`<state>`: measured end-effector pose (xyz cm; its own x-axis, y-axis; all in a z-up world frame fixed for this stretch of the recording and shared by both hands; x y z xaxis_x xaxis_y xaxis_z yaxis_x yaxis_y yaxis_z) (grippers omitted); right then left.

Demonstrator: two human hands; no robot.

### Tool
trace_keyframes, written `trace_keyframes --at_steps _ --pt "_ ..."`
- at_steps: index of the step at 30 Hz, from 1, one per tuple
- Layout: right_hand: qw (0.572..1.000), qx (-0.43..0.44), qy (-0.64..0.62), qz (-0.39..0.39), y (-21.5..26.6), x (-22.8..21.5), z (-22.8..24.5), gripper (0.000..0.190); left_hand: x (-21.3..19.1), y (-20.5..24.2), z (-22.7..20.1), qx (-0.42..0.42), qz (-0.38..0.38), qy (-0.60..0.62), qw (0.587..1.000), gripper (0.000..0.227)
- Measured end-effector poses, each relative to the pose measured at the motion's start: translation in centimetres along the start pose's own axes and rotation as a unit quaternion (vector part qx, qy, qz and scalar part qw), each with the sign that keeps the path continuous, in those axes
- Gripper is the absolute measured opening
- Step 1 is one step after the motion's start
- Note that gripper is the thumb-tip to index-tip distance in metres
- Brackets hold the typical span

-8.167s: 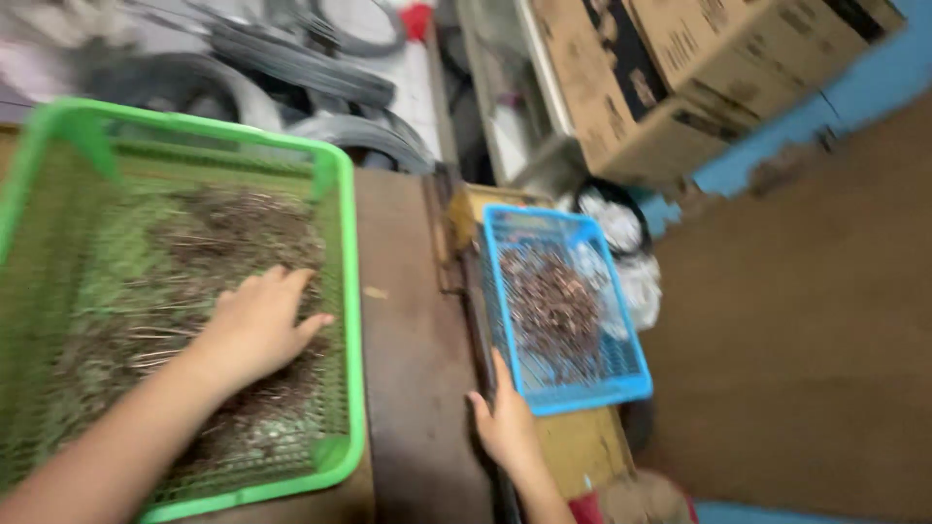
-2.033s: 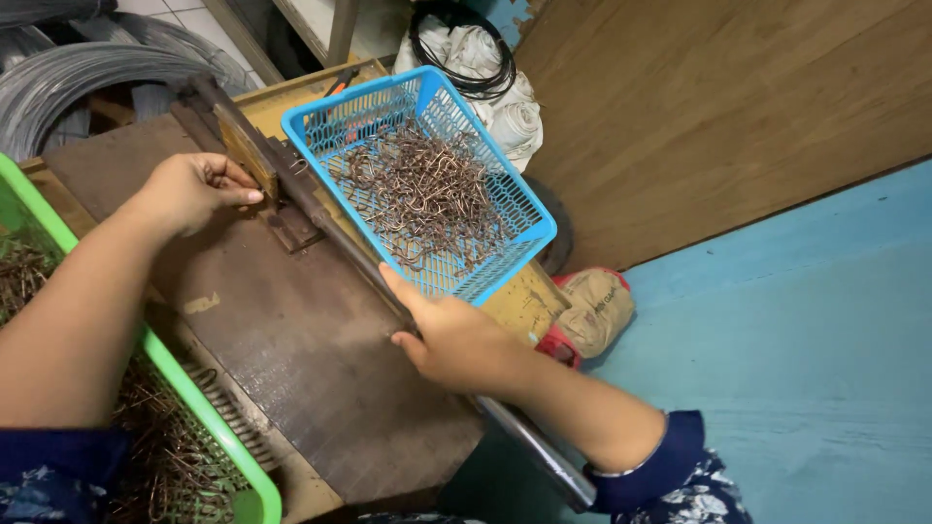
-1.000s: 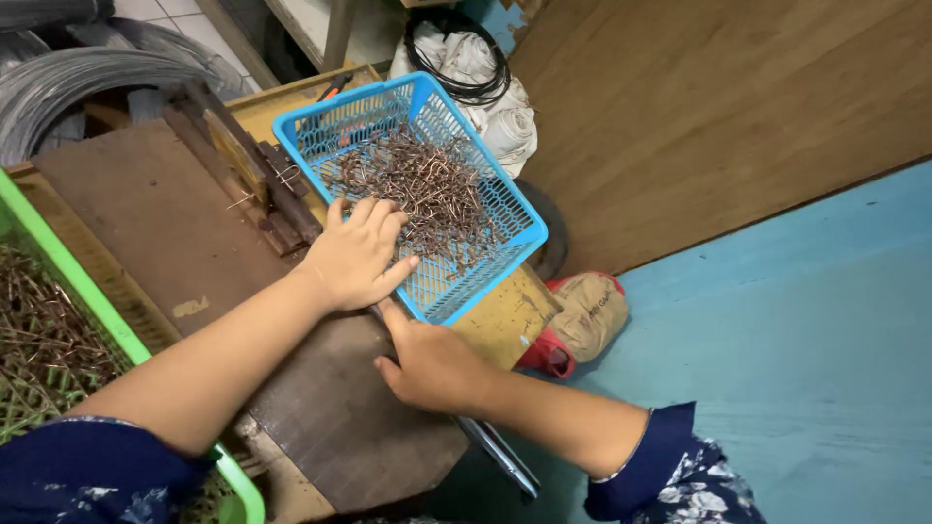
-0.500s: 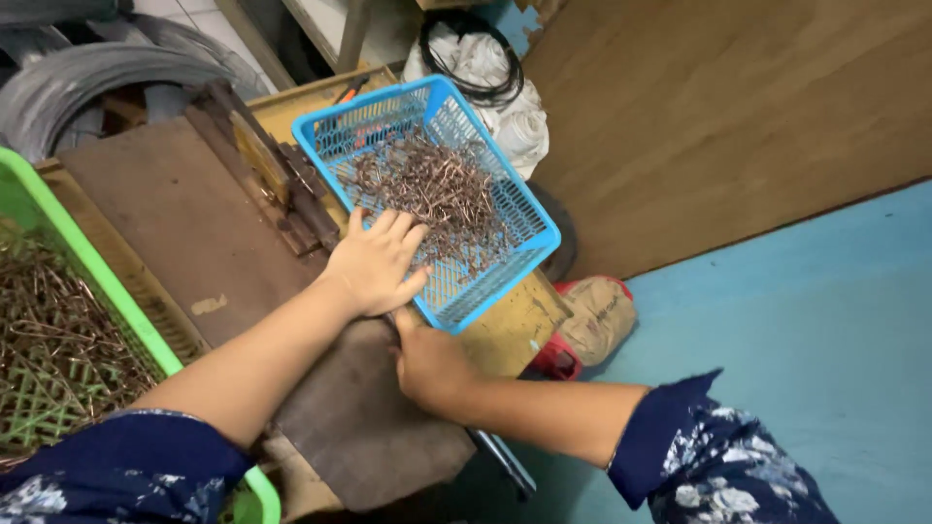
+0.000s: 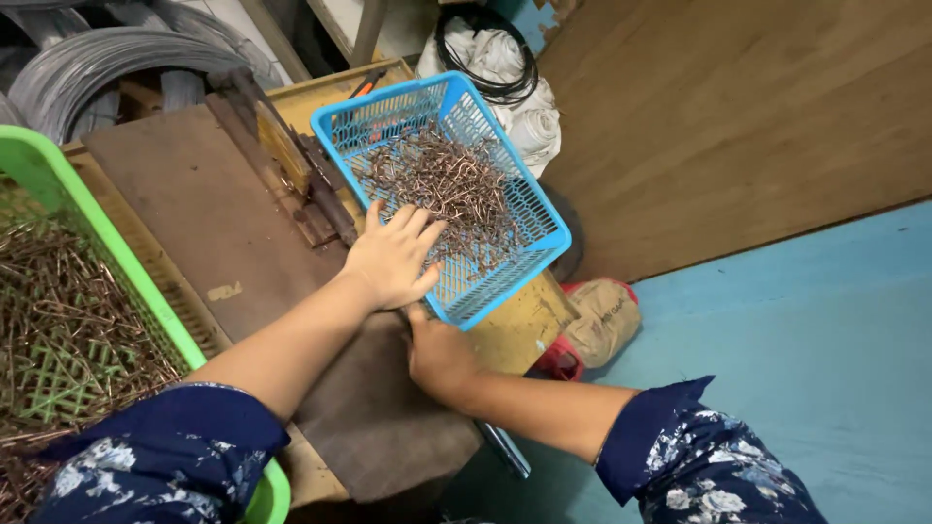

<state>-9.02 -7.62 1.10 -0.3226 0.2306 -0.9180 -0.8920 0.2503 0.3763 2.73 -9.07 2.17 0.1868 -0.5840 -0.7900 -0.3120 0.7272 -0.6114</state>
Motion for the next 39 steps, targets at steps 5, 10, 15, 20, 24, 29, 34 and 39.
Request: trace_keyframes --at_steps 5,10,15,20,24,29,34,39 --pt "1.000 0.005 -0.017 -0.009 -0.7 2.0 -1.2 0.042 0.0 0.0 -0.1 -0.006 0.010 0.001 1.000 0.068" --pt "0.998 0.001 0.038 -0.042 -0.1 1.6 -1.2 0.047 -0.3 -0.2 0.0 -0.014 0.030 -0.007 0.999 0.069" --pt "0.999 -0.008 -0.025 -0.031 0.4 0.7 -0.6 0.062 -1.7 -0.2 1.8 -0.113 0.040 0.020 0.993 0.071" --pt "0.994 0.011 -0.107 0.033 2.5 -2.6 1.3 0.081 -7.2 4.8 11.6 -0.397 -0.036 -0.015 0.917 0.058" --pt "0.988 0.013 -0.141 0.056 2.8 -3.0 1.2 0.085 -7.9 8.1 19.1 -0.393 0.089 -0.087 0.911 0.051" --pt "0.984 0.016 -0.154 0.090 2.9 -3.4 1.2 0.089 -4.5 9.6 22.3 -0.382 0.199 -0.081 0.899 0.022" --pt "0.981 0.010 -0.152 0.119 4.4 -6.7 2.1 0.090 -2.9 10.0 23.3 -0.392 0.215 -0.076 0.891 0.017" --pt "0.987 -0.048 -0.119 0.097 4.8 -12.6 2.8 0.096 -4.0 9.4 22.5 -0.395 0.266 -0.026 0.879 0.019"
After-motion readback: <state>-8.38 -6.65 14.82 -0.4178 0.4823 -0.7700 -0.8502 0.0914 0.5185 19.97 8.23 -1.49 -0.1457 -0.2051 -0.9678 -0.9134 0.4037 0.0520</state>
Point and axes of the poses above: each hand's wrist, its own y-axis away from the middle knuckle, its own x-axis out of the palm, z = x × y, the point moved 10 cm from there along -y, towards the middle knuckle, and after that the axes turned 5 degrees about -y, right-handed, at the moved point
